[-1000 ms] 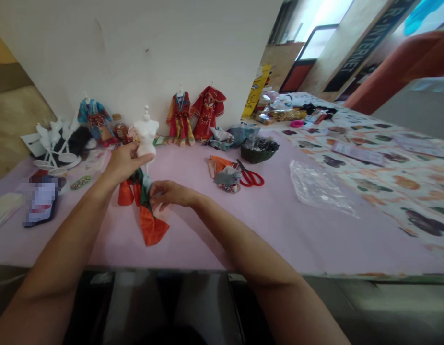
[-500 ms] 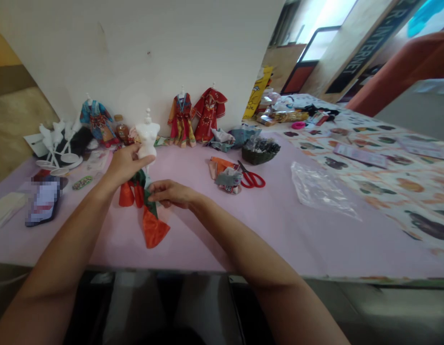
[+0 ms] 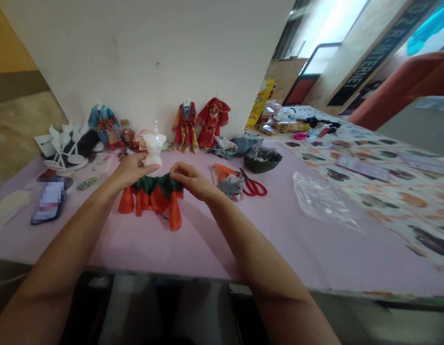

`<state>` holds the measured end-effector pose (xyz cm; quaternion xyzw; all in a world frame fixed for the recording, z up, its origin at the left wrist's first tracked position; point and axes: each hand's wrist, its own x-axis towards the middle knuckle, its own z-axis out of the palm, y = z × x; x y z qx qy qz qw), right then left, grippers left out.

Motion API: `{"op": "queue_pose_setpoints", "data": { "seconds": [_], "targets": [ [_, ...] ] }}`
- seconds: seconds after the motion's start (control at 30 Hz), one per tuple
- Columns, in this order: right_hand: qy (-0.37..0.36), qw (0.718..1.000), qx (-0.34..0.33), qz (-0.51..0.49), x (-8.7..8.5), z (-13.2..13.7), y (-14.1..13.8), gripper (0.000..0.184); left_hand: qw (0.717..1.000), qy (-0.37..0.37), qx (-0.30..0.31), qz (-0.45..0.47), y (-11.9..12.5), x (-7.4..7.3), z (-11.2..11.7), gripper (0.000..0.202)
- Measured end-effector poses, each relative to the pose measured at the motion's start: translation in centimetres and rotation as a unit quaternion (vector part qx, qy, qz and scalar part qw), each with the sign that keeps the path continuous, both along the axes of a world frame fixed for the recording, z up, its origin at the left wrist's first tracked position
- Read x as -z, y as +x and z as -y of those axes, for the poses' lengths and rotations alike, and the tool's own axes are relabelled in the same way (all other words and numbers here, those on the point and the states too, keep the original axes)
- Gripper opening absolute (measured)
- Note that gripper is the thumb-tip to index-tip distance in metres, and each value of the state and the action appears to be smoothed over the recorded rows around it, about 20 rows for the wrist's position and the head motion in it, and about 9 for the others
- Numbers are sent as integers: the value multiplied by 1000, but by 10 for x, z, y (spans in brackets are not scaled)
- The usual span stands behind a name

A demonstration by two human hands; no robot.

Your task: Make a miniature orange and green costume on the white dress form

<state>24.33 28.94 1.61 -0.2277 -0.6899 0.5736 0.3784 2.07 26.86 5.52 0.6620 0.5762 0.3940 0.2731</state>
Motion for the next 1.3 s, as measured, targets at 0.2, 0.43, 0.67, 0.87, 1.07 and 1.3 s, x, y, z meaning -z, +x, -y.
{"op": "queue_pose_setpoints", "data": {
  "seconds": [0.2, 0.43, 0.67, 0.87, 1.07, 1.3],
  "targets": [
    [116, 986, 119, -22, -25, 8, 17, 33, 996, -38, 74, 18, 23, 2, 4, 47],
    [103, 985, 134, 26, -25, 8, 15, 39, 979, -95, 159, 84, 46, 7, 9, 52],
    [54, 987, 150, 9, -25, 2, 23, 41, 956, -177, 147, 184, 34, 8, 14, 60],
    [75, 974, 211, 28, -27, -2, 33, 38, 970, -49, 230, 64, 19, 5, 25, 40],
    [60, 975, 214, 13, -32, 3, 34, 36, 974, -4, 224, 9, 11, 11, 23, 29],
    [25, 979, 202, -8, -34, 4, 39, 37, 978, -8, 205, 35, 8, 15, 19, 21]
  ]
}}
